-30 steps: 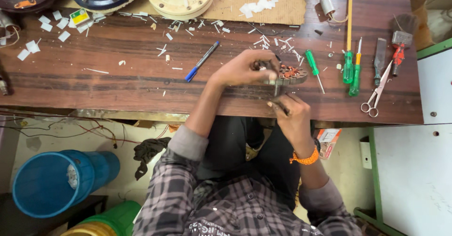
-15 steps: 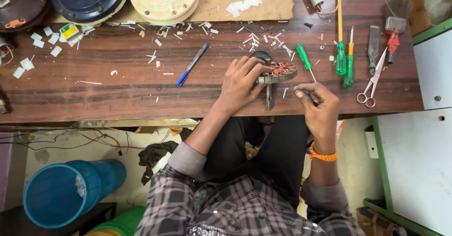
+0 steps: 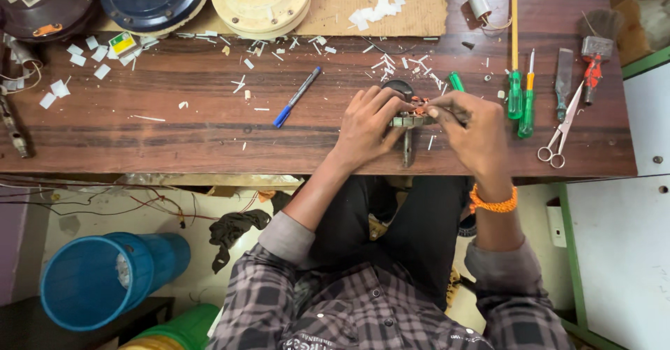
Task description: The person sits at a workbench and fits small copper pieces one at a time into the slots of a circular motor rotor held in a fixture, pressing each piece into place by hand and working around the rotor's circumference.
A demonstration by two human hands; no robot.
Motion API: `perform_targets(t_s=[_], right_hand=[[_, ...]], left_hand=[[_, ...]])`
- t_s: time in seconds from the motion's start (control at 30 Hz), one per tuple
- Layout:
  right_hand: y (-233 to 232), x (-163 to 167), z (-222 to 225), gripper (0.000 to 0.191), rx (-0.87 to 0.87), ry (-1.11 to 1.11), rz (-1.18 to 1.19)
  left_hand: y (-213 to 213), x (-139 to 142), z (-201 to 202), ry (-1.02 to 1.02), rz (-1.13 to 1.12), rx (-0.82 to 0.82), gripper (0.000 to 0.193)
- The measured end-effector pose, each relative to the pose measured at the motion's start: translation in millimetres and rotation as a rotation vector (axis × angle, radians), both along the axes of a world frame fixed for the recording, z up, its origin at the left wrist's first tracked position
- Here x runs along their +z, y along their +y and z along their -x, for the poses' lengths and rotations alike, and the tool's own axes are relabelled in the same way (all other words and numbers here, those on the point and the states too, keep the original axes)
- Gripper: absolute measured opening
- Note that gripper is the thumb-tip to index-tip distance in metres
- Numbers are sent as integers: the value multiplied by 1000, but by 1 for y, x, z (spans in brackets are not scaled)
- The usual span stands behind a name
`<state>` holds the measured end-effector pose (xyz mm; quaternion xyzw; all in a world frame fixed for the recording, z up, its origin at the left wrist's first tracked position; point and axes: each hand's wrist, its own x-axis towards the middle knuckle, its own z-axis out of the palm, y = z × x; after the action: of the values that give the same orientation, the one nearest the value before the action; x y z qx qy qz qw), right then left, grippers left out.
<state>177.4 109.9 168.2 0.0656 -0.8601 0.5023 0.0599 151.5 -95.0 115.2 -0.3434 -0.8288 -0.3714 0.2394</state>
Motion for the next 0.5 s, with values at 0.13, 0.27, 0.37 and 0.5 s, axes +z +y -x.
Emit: perform_targets(t_s=[0.13, 0.27, 0.37, 0.5], right_hand=[[6, 5, -11, 10, 1, 21, -48], [7, 8, -12, 11, -24, -4, -92], [4, 11, -8, 10, 45, 79, -76], [-1, 15, -6, 10, 49, 80, -111]], left_hand=[[0, -1, 0, -20, -14, 8, 35], [1, -2, 0, -18, -19, 1, 37], [1, -1, 0, -10, -21, 4, 37], [1, 0, -1, -16, -13, 12, 36]])
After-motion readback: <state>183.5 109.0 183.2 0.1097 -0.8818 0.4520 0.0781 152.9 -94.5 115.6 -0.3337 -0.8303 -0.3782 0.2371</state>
